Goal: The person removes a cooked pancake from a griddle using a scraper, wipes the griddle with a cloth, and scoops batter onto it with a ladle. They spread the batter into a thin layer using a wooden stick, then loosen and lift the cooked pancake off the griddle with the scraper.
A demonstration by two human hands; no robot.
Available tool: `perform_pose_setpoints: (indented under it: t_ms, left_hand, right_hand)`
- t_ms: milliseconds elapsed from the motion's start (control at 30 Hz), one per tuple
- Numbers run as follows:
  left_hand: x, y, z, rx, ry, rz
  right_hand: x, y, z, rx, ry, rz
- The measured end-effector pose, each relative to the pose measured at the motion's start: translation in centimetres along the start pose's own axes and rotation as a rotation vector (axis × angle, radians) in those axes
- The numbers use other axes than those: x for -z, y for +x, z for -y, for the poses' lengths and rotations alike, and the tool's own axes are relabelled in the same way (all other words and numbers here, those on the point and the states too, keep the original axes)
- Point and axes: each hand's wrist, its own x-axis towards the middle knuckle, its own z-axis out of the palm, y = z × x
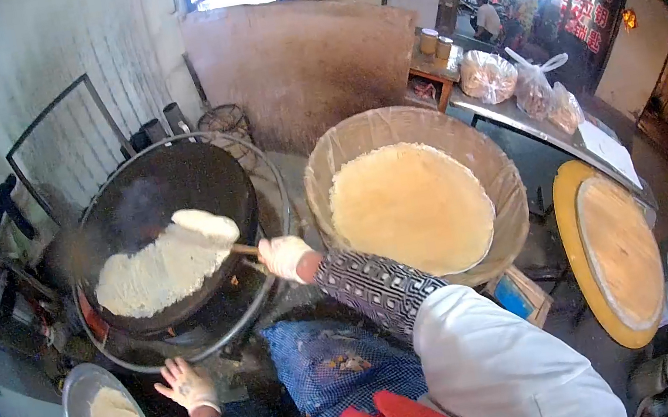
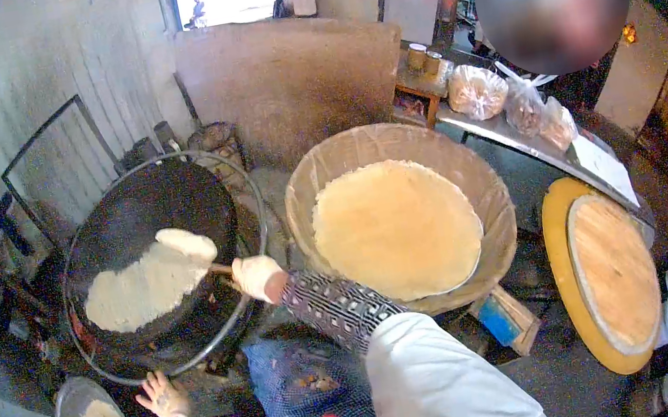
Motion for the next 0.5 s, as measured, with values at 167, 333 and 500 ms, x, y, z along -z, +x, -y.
perform_pose_setpoints:
  t_ms: [167, 333, 500]
  left_hand:
    - [2.5, -3.8, -7.9, -0.152, -0.153, 0.03]
    - [0.5, -3.7, -6.2, -0.169, -0.064, -0.061]
    - [-0.6, -3.2, -4.6, -0.189, -0.077, -0.103]
  right_hand:
    - [-3.1, 2.2, -3.6, -0.066, -0.188, -0.051]
    - [-2.2, 0.6, -1.3, 0.186, -0.259, -0.129]
    - [-1.8, 3.2, -2.8, -0.061, -0.059, -0.012]
